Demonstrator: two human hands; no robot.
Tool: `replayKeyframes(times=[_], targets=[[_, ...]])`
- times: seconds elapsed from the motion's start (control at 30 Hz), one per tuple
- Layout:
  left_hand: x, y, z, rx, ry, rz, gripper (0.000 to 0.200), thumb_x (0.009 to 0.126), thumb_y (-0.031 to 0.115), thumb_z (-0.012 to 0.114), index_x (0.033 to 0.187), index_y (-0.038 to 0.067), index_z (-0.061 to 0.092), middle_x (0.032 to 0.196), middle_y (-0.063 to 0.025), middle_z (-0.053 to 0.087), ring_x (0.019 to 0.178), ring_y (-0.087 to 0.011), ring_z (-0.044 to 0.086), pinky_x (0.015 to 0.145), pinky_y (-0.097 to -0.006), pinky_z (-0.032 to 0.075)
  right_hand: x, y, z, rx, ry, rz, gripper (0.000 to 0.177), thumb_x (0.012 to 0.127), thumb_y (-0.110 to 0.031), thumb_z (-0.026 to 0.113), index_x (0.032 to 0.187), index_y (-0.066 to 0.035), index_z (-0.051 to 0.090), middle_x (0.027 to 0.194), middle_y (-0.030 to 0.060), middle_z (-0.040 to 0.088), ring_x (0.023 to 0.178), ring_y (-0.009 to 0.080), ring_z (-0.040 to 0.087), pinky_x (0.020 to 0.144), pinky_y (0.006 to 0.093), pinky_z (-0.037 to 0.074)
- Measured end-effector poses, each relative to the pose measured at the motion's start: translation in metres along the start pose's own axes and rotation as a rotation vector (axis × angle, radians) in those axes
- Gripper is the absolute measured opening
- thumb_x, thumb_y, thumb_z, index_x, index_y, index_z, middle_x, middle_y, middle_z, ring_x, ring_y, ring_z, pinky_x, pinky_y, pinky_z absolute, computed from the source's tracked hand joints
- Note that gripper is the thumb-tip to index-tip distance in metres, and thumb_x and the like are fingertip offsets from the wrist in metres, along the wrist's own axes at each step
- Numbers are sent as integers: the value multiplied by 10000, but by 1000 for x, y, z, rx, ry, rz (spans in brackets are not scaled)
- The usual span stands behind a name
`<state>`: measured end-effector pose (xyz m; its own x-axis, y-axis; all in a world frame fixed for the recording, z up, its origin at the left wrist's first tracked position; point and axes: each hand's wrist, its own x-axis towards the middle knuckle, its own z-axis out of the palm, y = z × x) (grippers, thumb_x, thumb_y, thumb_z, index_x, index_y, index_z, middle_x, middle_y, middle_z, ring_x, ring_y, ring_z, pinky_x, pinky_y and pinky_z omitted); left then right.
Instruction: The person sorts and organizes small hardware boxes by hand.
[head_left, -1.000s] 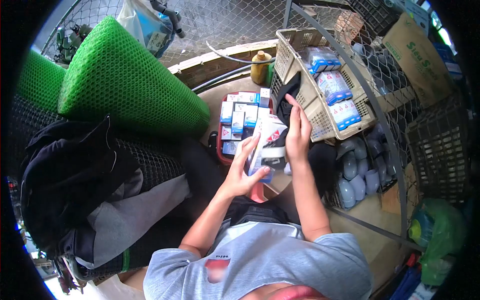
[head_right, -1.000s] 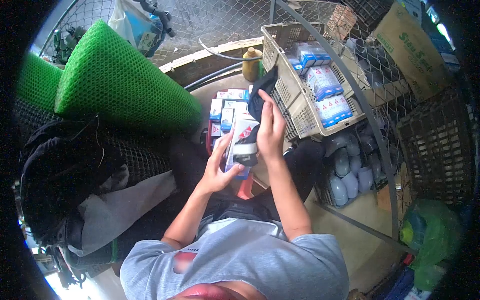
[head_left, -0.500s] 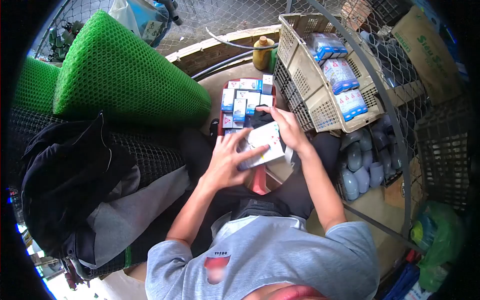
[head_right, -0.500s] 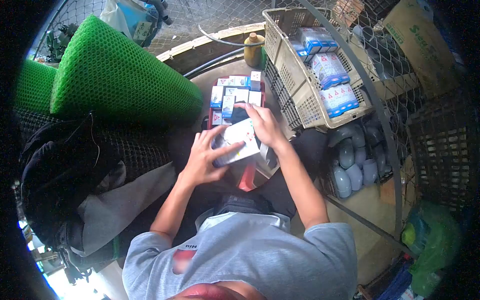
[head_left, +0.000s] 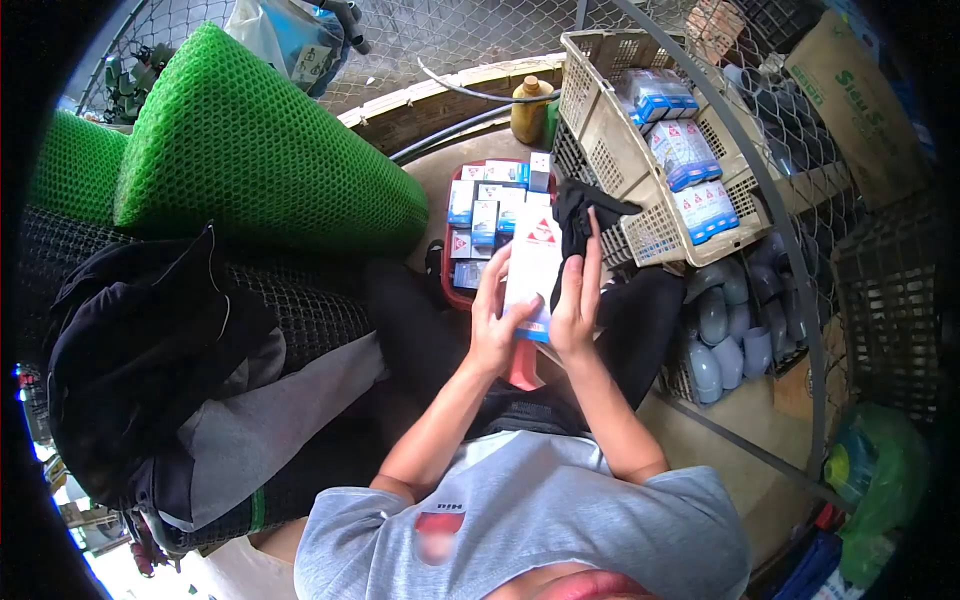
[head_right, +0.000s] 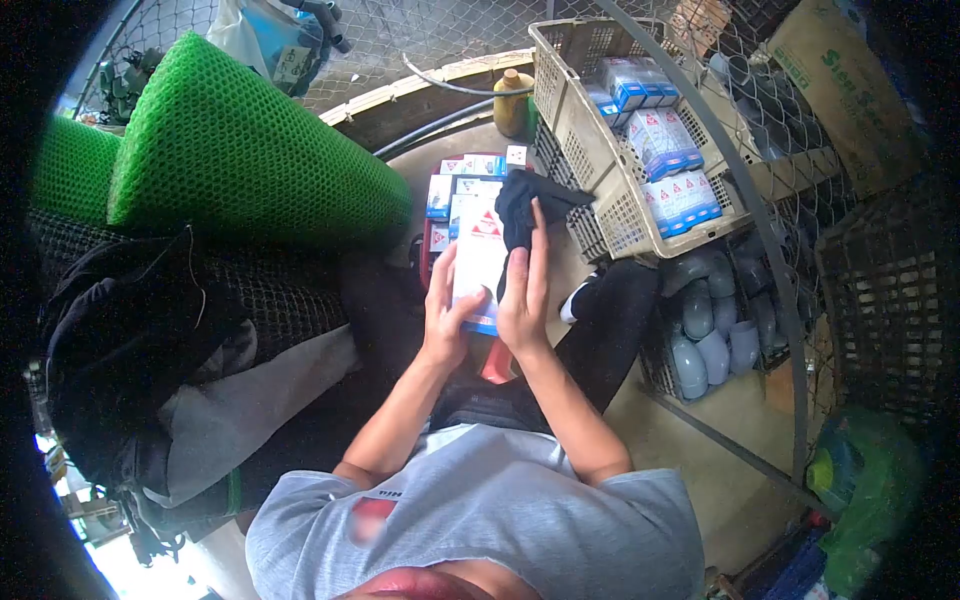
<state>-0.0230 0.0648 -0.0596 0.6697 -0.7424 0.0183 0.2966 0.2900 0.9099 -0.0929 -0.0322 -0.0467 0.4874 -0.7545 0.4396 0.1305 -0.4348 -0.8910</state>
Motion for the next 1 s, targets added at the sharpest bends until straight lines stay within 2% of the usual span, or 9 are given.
replayKeyframes(times=[0.1,0.33,0.47,0.57,0.6,0.7,0.77,0.9,1.0], targets=[[8,9,15,-249,117,-23,810,842,225,668,1569,116,326,1471,-168,493,1320,-299,526,1108,-443,431,-21,-3,-6,-2,-158,41,564,1108,-201,344,1574,111,277,1610,309,346,1517,409,330,1251,446,214],[5,30,15,-459,-57,-189,814,832,276,694,1542,97,338,1407,-153,526,1277,-287,553,1081,-422,467,-14,6,-25,-97,-228,-148,561,1061,-180,395,1552,84,329,1570,329,371,1485,482,330,1235,521,224],[-9,27,12,-414,-155,-190,761,838,222,694,1504,48,370,1414,-162,527,1307,-296,538,1127,-438,415,55,-32,-36,180,-28,39,499,1097,-240,400,1504,46,429,1449,204,544,1342,318,525,1165,399,351],[3,33,4,-420,-135,-152,849,830,289,702,1550,45,325,1431,-170,519,1344,-303,518,1140,-449,406,44,-15,-27,564,-11,366,487,1135,-314,340,1435,31,507,1385,159,585,1266,251,561,1104,359,397],[8,28,-4,-388,-108,-151,796,892,334,633,1570,52,324,1466,-165,511,1361,-290,513,1145,-439,405,22,-18,-23,426,-20,389,494,1133,-308,339,1459,37,479,1421,170,558,1314,257,523,1133,375,368],[27,19,-17,-394,-82,-41,611,1039,360,437,1564,54,380,1520,-155,498,1378,-282,510,1165,-445,392,-26,-6,-5,391,-79,299,529,1123,-253,330,1532,81,359,1530,215,453,1428,308,420,1202,393,285],[34,26,-22,-268,-42,48,752,982,399,514,1606,38,299,1579,-182,437,1440,-307,454,1205,-454,345,-37,-22,-9,195,-161,132,558,1107,-191,326,1573,108,259,1583,253,383,1468,347,380,1225,409,264],[32,35,-37,-206,-139,-44,857,942,459,546,1633,62,232,1605,-180,403,1473,-303,419,1232,-446,313,-18,-26,-14,-10,-329,-159,375,1026,-87,468,1339,100,558,1377,321,539,1407,491,442,1232,489,260],[23,27,-37,-199,-67,-169,792,916,410,624,1562,71,317,1500,-151,488,1354,-258,526,1125,-413,433,17,-31,-7,-65,-235,-239,415,1054,-121,434,1396,95,527,1607,298,362,1551,437,253,1272,487,140]])
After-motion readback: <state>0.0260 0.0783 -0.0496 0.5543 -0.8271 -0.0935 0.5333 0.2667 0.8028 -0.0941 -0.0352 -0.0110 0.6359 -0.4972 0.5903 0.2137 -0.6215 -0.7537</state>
